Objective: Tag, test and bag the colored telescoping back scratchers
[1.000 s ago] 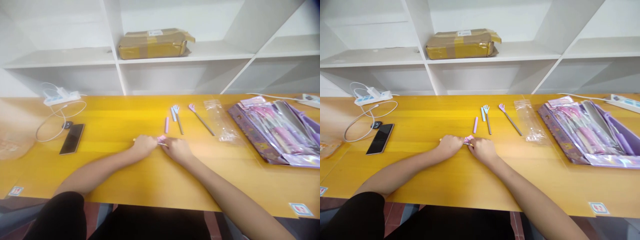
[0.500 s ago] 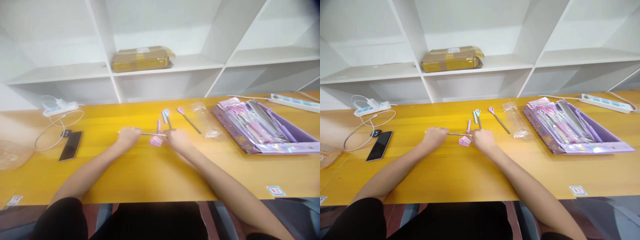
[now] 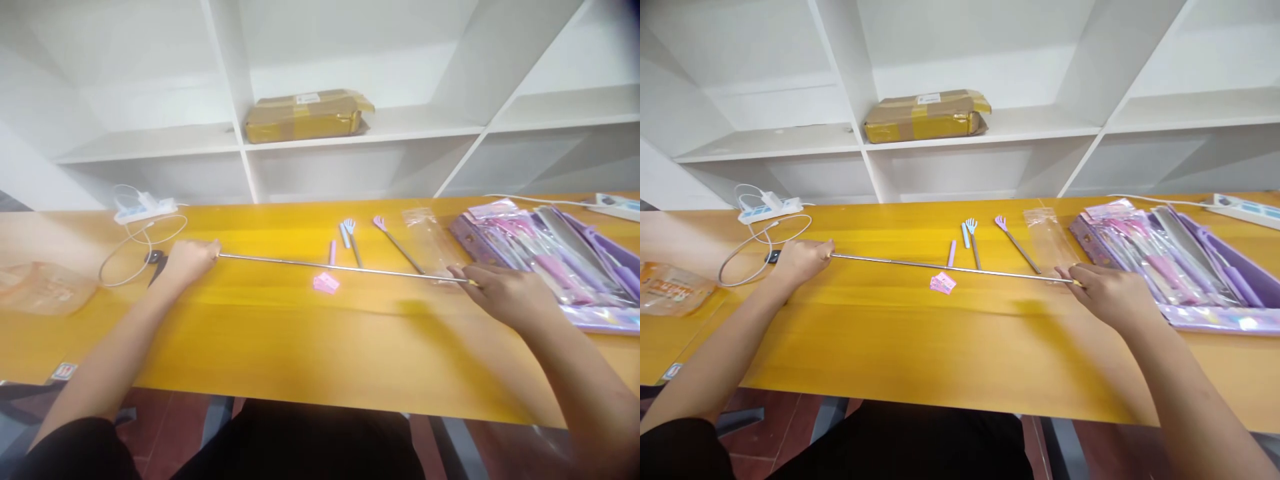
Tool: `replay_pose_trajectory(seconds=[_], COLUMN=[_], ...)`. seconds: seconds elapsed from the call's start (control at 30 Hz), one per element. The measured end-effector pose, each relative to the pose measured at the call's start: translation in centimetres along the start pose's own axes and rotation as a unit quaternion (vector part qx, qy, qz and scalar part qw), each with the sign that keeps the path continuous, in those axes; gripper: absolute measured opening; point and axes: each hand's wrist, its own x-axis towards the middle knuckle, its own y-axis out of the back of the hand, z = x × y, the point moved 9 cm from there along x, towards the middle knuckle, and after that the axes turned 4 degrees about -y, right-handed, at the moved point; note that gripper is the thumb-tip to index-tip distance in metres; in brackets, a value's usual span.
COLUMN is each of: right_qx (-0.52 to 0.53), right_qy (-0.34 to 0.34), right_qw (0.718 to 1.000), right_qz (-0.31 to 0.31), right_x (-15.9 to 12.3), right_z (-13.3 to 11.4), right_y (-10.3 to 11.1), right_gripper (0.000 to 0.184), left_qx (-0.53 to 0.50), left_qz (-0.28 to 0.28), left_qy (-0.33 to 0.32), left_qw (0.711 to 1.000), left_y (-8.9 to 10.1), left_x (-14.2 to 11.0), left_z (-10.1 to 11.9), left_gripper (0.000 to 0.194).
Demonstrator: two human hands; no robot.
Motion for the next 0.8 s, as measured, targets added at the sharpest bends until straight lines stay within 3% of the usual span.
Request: replay_pose_trajectory(seconds=[0.3, 0.5, 0.8], right_qx=[-0.003, -0.001, -0.006], right_qy=[-0.005, 0.03, -0.011], right_qw=[1.0, 0.999, 1.0], right_qz=[0.005, 0.042, -0.018], right_x=[-0.7, -1.1, -1.0], right_z=[0.4, 0.2, 0.9], right_y=[0.4, 0.5, -1.4], right_gripper=[0.06, 0.057, 0.049], left_qx=[-0.015, -0.023, -0.006], left_qz=[0.015, 0.012, -0.005], left_qy=[-0.008, -0.004, -0.012], left_qw=[1.0, 1.0, 1.0], left_y=[0.4, 0.1, -1.1], left_x=[-0.1, 0.1, 0.0], left_z=[0.2, 0.8, 1.2], left_gripper=[0.042, 0.039, 0.036])
